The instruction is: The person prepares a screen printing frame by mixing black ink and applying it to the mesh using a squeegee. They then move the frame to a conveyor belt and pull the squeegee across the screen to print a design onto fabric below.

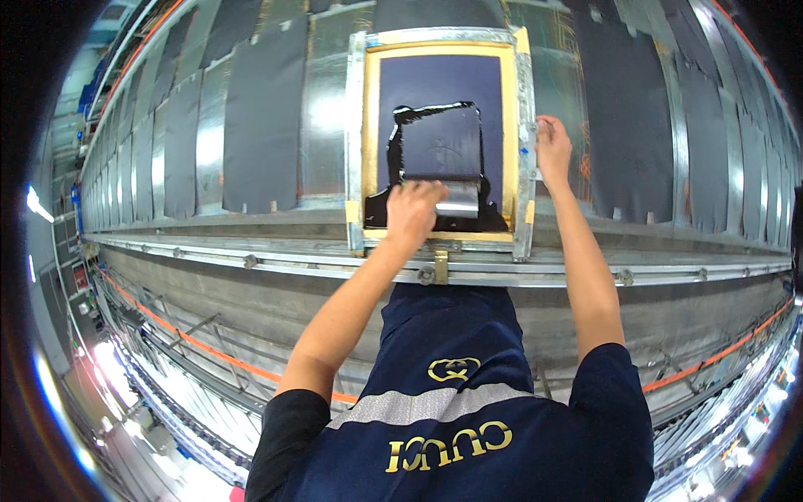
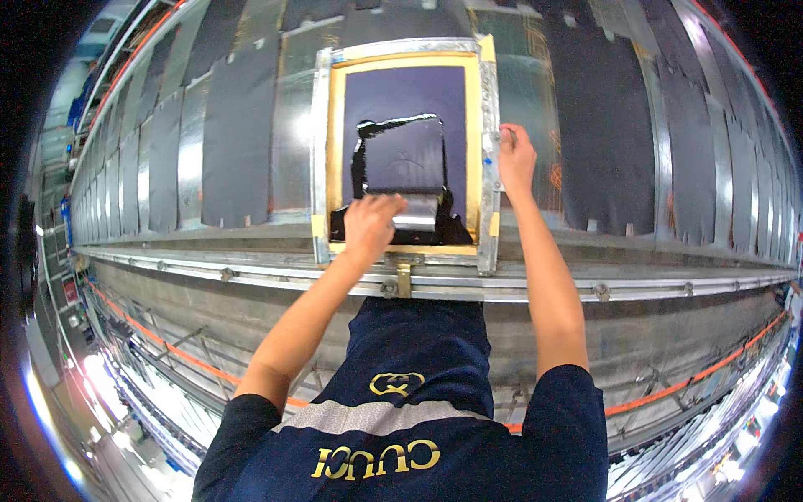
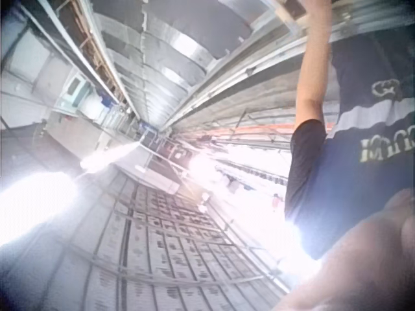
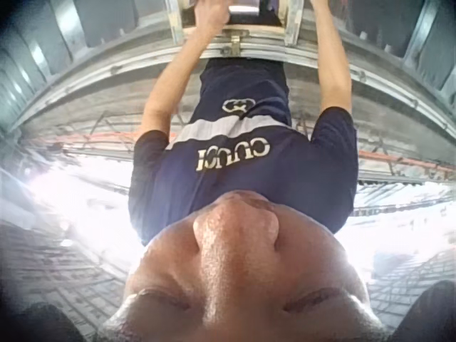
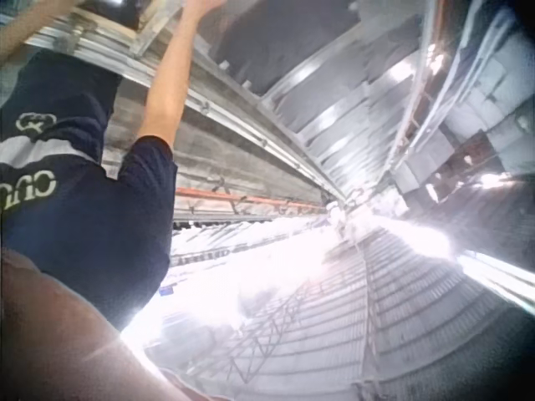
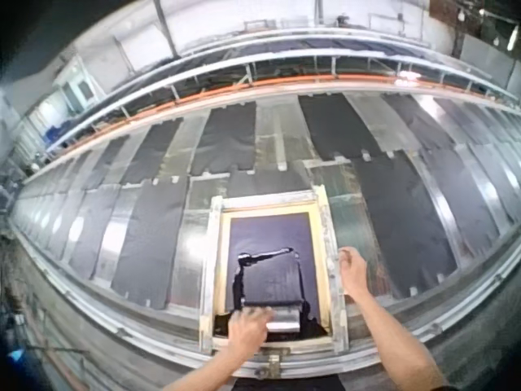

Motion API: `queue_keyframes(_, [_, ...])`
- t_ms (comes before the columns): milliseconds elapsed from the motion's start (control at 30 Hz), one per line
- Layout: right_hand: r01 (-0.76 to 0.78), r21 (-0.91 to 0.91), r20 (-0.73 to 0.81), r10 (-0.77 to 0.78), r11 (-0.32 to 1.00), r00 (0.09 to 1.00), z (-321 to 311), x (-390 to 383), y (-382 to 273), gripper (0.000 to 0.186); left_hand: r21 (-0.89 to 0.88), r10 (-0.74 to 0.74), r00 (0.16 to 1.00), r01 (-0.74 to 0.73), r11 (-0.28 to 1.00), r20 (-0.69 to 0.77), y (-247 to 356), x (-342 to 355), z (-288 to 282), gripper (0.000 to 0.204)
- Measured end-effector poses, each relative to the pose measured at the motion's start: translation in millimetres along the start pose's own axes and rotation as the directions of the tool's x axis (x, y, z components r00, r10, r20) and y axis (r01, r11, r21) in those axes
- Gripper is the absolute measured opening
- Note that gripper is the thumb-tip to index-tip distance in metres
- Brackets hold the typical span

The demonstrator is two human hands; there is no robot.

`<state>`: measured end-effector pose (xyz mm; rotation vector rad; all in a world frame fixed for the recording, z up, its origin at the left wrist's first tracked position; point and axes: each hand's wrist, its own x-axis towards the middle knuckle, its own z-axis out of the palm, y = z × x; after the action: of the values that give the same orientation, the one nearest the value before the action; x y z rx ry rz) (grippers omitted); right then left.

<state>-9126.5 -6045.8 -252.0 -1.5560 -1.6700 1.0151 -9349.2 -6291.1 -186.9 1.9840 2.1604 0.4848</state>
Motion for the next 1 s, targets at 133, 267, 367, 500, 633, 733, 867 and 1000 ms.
queue_keyframes(133, [-0.017, 0.013, 0.028, 0.016, 1.0, 0.999, -6.2, -1.2, -52.3, 0.02, -0.16, 0.005, 0.999, -0.012, 0.987, -0.047, -1.1, -32.4, -17.9, 0.051])
queue_keyframes(267, [0.158, -0.05, -0.015, -0.159, 0.986, 0.987, 20.9, -14.7, -110.5, 0.021, -0.174, -0.026, 0.999, 0.018, 0.985, -0.047, -28.6, -65.2, -49.2, 0.058])
queue_keyframes(367, [0.119, -0.015, -0.017, -0.119, 0.993, 0.993, 92.6, -55.7, -157.7, 0.021, -0.162, -0.055, 0.998, 0.05, 0.986, -0.029, -97.2, -91.8, -83.6, 0.062])
queue_keyframes(500, [0.08, 0.097, -0.003, -0.08, 0.992, 0.997, 228.0, -115.5, -186.7, 0.021, -0.1, -0.089, 0.996, 0.089, 0.991, 0.002, -228.7, -148.4, -121.3, 0.064])
queue_keyframes(633, [0.154, 0.074, -0.069, -0.149, 0.985, 0.986, 332.4, -154.4, -208.2, 0.022, -0.089, -0.111, 0.994, 0.109, 0.99, -0.012, -328.3, -186.8, -152.4, 0.062])
queue_keyframes(733, [0.054, 0.092, -0.001, -0.055, 0.994, 0.999, 362.2, -170.5, -221.0, 0.021, -0.073, -0.129, 0.992, 0.128, 0.989, -0.009, -357.7, -201.0, -164.1, 0.061])
queue_keyframes(867, [0.055, 0.017, 0.011, -0.055, 0.998, 0.998, 379.0, -177.7, -231.6, 0.023, -0.106, -0.149, 0.988, 0.145, 0.984, -0.03, -377.8, -211.6, -174.9, 0.061])
queue_keyframes(1000, [0.009, -0.03, 0.008, -0.009, 1.0, 1.0, 388.2, -176.4, -229.8, 0.023, -0.143, -0.128, 0.992, 0.13, 0.981, 0.021, -384.9, -234.1, -183.5, 0.061])
